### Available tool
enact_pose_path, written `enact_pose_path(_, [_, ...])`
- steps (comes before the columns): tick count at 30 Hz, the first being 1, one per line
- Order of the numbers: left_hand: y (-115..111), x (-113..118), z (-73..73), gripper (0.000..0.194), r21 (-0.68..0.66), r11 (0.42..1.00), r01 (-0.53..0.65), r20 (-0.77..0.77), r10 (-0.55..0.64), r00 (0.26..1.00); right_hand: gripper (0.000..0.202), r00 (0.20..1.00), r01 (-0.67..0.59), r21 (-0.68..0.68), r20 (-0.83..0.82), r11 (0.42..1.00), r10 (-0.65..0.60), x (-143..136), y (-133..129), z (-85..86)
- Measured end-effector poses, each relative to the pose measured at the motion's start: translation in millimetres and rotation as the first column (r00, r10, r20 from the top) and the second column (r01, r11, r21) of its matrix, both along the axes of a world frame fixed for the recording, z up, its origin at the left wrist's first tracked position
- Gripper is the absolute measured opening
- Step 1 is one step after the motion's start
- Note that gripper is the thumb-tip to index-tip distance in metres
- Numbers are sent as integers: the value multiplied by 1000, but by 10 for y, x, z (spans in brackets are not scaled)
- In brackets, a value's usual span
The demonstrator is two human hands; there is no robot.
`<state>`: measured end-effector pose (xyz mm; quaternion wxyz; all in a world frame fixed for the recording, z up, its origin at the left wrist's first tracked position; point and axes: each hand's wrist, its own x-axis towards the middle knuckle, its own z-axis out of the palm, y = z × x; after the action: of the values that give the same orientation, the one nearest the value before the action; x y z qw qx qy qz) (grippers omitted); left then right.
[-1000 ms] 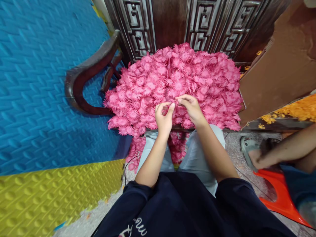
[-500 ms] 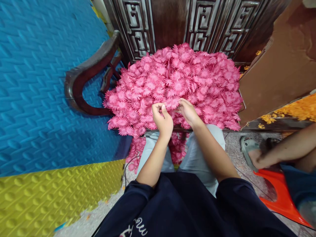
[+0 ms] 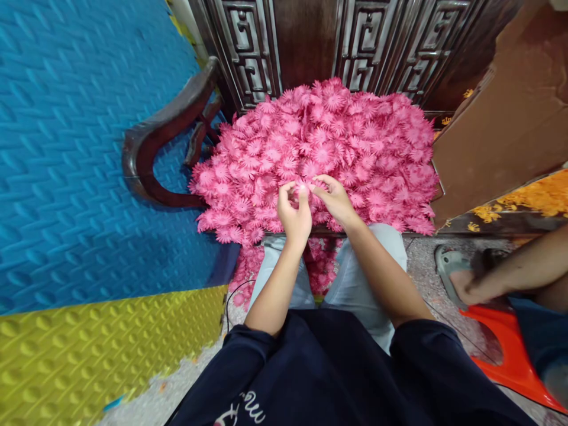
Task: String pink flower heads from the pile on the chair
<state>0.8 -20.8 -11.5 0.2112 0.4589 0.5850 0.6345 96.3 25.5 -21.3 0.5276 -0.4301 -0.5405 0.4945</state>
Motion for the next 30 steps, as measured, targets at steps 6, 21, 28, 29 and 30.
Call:
enact_pose_path(6, [33, -42, 7, 20, -108, 993, 49, 85, -40, 996, 25, 999, -33, 42, 34, 999, 32, 24, -23, 29])
enact_pose_path(21, [-277, -458, -1178, 23, -208, 963, -174, -550, 32, 834, 9, 952, 298, -138, -26, 945, -304, 294, 283, -123])
enact_pose_path(28, [-362, -675, -1341, 42, -458, 888, -40, -736, -354, 577, 11, 967, 218, 52, 121, 975, -223, 158, 688, -53])
enact_pose_path(29, [-331, -676, -1320, 43, -470, 881, -56, -757, -370, 539, 10, 966, 218, 63, 129, 974, -225, 113, 720, -26])
enact_pose_path(30, [-290, -667, -1300, 44, -481, 874, -68, -771, -384, 507, 9, 965, 221, 68, 130, 973, -228, 65, 734, 0])
